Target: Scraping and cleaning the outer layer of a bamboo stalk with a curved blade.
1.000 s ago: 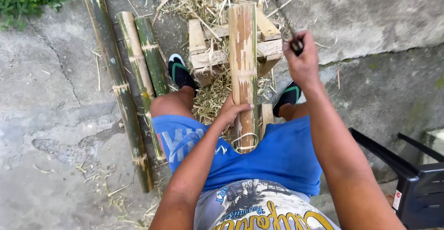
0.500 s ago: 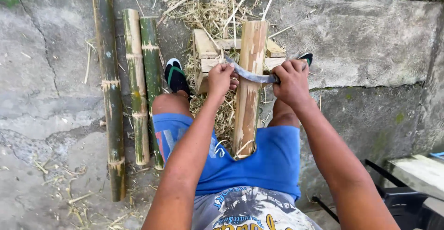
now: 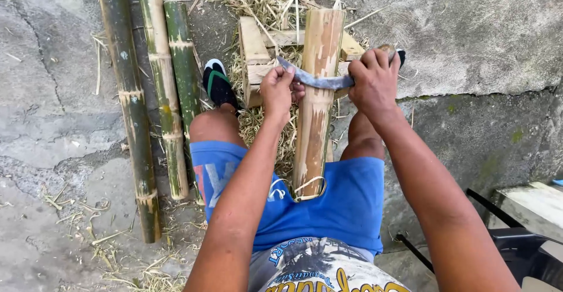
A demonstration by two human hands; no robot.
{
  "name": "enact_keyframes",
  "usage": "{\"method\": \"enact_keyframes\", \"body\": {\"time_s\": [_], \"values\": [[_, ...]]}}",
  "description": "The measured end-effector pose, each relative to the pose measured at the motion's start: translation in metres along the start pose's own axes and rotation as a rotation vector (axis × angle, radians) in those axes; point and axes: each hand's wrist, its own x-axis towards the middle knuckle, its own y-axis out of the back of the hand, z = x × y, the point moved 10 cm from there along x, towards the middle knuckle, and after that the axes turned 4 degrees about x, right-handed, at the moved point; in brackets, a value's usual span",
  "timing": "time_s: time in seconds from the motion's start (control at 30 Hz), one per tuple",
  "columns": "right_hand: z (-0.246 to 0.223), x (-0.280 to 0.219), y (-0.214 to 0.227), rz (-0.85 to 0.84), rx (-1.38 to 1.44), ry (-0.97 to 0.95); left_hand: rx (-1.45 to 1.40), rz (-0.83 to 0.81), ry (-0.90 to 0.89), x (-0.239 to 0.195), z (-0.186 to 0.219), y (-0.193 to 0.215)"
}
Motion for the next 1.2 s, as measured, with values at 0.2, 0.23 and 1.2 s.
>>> {"method": "enact_keyframes", "body": {"time_s": [0.2, 0.23, 1.2], "values": [[0.05, 0.028, -0.054, -0.053, -0.059, -0.067, 0.128, 0.049, -0.011, 0.026, 0.05, -0.024], [0.055, 0.036, -0.056, -0.055, -0.059, -0.069, 0.128, 0.048, -0.009, 0.035, 0.057, -0.029], [0.1, 0.13, -0.044, 0.109, 0.007, -0.171, 0.23, 0.079, -0.131, 0.138, 0.135, -0.092]]}}
